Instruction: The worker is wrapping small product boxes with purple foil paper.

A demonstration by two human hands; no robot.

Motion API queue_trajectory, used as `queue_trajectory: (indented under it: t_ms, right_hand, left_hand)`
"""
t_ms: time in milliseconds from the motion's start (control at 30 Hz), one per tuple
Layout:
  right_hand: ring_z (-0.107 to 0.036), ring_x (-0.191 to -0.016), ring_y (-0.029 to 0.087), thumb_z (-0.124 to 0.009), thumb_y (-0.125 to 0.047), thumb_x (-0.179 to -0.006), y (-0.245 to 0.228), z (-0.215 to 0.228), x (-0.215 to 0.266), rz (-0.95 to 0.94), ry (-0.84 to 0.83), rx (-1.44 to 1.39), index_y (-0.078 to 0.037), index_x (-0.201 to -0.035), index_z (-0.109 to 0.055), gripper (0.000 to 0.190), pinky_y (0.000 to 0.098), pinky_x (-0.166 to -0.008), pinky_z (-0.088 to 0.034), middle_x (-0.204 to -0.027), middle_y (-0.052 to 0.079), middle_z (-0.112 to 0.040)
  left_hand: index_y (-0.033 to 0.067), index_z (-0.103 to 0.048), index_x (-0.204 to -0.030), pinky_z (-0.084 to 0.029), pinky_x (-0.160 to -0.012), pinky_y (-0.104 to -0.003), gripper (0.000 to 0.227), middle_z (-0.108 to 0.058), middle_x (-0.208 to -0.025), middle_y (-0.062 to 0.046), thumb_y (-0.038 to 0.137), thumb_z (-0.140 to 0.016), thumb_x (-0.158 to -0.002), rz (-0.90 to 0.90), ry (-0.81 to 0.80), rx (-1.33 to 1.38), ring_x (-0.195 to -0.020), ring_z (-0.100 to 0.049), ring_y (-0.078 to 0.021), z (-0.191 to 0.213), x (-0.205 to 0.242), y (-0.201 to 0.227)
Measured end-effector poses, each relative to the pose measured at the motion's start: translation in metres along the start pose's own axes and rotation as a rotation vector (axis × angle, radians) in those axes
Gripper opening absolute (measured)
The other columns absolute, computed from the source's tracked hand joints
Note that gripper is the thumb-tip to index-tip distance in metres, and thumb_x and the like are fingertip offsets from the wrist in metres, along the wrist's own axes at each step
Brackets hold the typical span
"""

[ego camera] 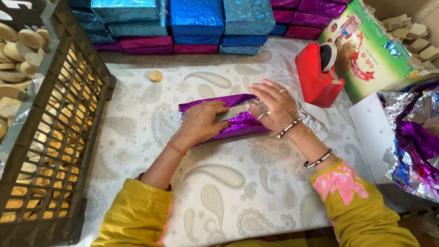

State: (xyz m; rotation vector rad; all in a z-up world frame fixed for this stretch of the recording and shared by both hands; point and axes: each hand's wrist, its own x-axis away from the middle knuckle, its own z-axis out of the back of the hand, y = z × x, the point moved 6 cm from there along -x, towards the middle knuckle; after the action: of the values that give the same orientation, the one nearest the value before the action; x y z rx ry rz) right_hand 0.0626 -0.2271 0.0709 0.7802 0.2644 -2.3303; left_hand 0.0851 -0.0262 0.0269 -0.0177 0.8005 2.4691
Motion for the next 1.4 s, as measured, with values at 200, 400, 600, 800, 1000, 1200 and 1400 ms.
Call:
queue_trajectory:
  t_ms: [200, 400, 600, 800, 1000, 1200, 1400]
  right_hand:
    - [-0.046, -0.138, 0.034, -0.07, -0.058, -0.084, -0.016, -0.027, -0.008, 0.04, -0.304, -0.061, -0.004, -0.145, -0.053, 0.084, 0.0517, -0.111, -0.035, -0.147, 0.017, -0.053]
    - [-0.043, -0.145, 0.032, -0.063, -0.05, -0.096, 0.01, -0.049, 0.017, -0.098, -0.405, -0.058, -0.01, -0.138, -0.061, 0.058, 0.0471, -0.117, -0.033, -0.15, 0.008, -0.055]
    - [-0.041, -0.149, 0.029, -0.061, -0.049, -0.095, 0.001, -0.043, 0.019, -0.189, -0.344, -0.007, -0.015, -0.132, -0.065, 0.05, 0.0458, -0.122, -0.03, -0.146, 0.001, -0.059]
    - [-0.038, -0.15, 0.029, -0.053, -0.028, -0.101, -0.013, -0.046, 0.021, -0.16, -0.362, -0.183, -0.014, -0.142, -0.059, 0.044, 0.0544, -0.124, -0.02, -0.152, 0.006, -0.054]
    - [-0.043, -0.147, 0.029, -0.053, -0.027, -0.101, -0.007, -0.051, 0.024, -0.21, -0.323, -0.264, -0.014, -0.14, -0.061, 0.042, 0.0535, -0.122, -0.025, -0.152, 0.005, -0.055]
    - [-0.043, -0.147, 0.03, -0.052, -0.027, -0.103, -0.009, -0.048, 0.024, -0.186, -0.297, -0.283, -0.012, -0.14, -0.061, 0.041, 0.0525, -0.122, -0.028, -0.152, 0.007, -0.056]
    - [-0.044, -0.147, 0.029, -0.053, -0.026, -0.102, -0.008, -0.049, 0.025, -0.181, -0.288, -0.273, -0.013, -0.14, -0.061, 0.041, 0.0505, -0.12, -0.031, -0.152, 0.006, -0.056]
  left_hand:
    - [0.0141, -0.073, -0.123, -0.049, -0.101, -0.04, 0.05, -0.065, -0.137, -0.009, 0.039, -0.077, -0.08, -0.011, 0.01, 0.0, -0.124, -0.061, -0.0262, -0.001, 0.002, -0.002]
    - [0.0142, -0.073, -0.122, -0.049, -0.1, -0.04, 0.051, -0.066, -0.135, -0.008, 0.042, -0.078, -0.079, -0.009, 0.031, 0.011, -0.124, -0.061, -0.0253, -0.002, 0.001, -0.002]
    - [0.0158, -0.073, -0.123, -0.049, -0.1, -0.039, 0.052, -0.064, -0.137, -0.008, 0.042, -0.078, -0.079, 0.013, 0.004, 0.015, -0.124, -0.061, -0.0247, 0.002, 0.001, 0.001]
    - [0.0153, -0.072, -0.123, -0.049, -0.101, -0.04, 0.051, -0.065, -0.135, -0.009, 0.04, -0.078, -0.079, -0.033, 0.047, 0.029, -0.126, -0.06, -0.0253, -0.005, 0.001, -0.005]
    - [0.0135, -0.057, -0.139, -0.049, -0.097, -0.044, 0.073, -0.066, -0.131, -0.012, 0.037, -0.083, -0.074, -0.091, 0.032, 0.05, -0.12, -0.061, -0.0308, 0.021, 0.009, 0.009]
    - [0.0174, -0.066, -0.129, -0.056, -0.084, -0.042, 0.064, -0.076, -0.108, -0.008, 0.026, -0.083, -0.067, -0.029, -0.026, -0.023, -0.1, -0.071, -0.029, 0.046, 0.014, -0.008]
    - [0.0196, -0.076, -0.118, -0.058, -0.077, -0.039, 0.028, -0.077, -0.092, -0.008, 0.019, -0.072, -0.09, -0.044, 0.212, -0.211, -0.087, -0.075, -0.0259, 0.065, 0.018, 0.004]
